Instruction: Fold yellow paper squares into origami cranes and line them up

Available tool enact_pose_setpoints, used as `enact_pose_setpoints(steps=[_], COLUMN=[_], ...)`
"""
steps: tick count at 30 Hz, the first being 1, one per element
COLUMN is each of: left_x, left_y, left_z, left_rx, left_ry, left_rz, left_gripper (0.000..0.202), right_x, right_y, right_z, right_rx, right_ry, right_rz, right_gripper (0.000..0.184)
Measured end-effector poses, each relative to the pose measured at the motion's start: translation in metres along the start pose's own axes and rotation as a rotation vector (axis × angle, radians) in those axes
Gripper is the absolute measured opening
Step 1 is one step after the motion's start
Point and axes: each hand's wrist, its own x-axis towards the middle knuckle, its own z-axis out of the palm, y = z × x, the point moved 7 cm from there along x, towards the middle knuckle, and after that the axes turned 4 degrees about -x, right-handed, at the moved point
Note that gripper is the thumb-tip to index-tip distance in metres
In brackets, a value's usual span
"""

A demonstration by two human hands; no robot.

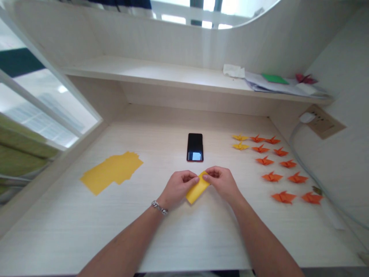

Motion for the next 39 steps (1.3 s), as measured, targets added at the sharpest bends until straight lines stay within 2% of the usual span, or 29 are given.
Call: enact_pose_setpoints(steps=[4, 9, 18, 29, 35, 39], left_x=[0.001, 0.002, 0.002, 0.001, -0.001, -0.003], left_y=[-0.003, -0.007, -0.010, -0.008, -0.006, -0.002], left_z=[0.000, -0.001, 0.002, 0.005, -0.003, -0.004], left_rx=[-0.033, -0.079, -0.128, -0.133, -0.102, -0.119], left_ry=[0.014, 0.028, 0.046, 0.041, 0.145, 0.202], left_rz=[-0.006, -0.042, -0.103, -0.064, -0.018, 0.030], left_gripper=[0.022, 0.022, 0.025, 0.023, 0.026, 0.027], right_x=[-0.001, -0.002, -0.005, -0.008, -0.002, -0.004], right_y=[0.000, -0.002, -0.006, -0.011, 0.007, 0.004], right_z=[-0.002, -0.002, 0.003, 0.010, 0.010, 0.005], right_rx=[0.062, 0.018, -0.024, -0.065, 0.158, 0.256], right_ry=[0.070, 0.106, 0.062, -0.016, 0.059, 0.193], right_rz=[0.007, -0.032, -0.054, -0.055, 0.057, 0.063], right_gripper=[0.030, 0.024, 0.018, 0.019, 0.027, 0.029])
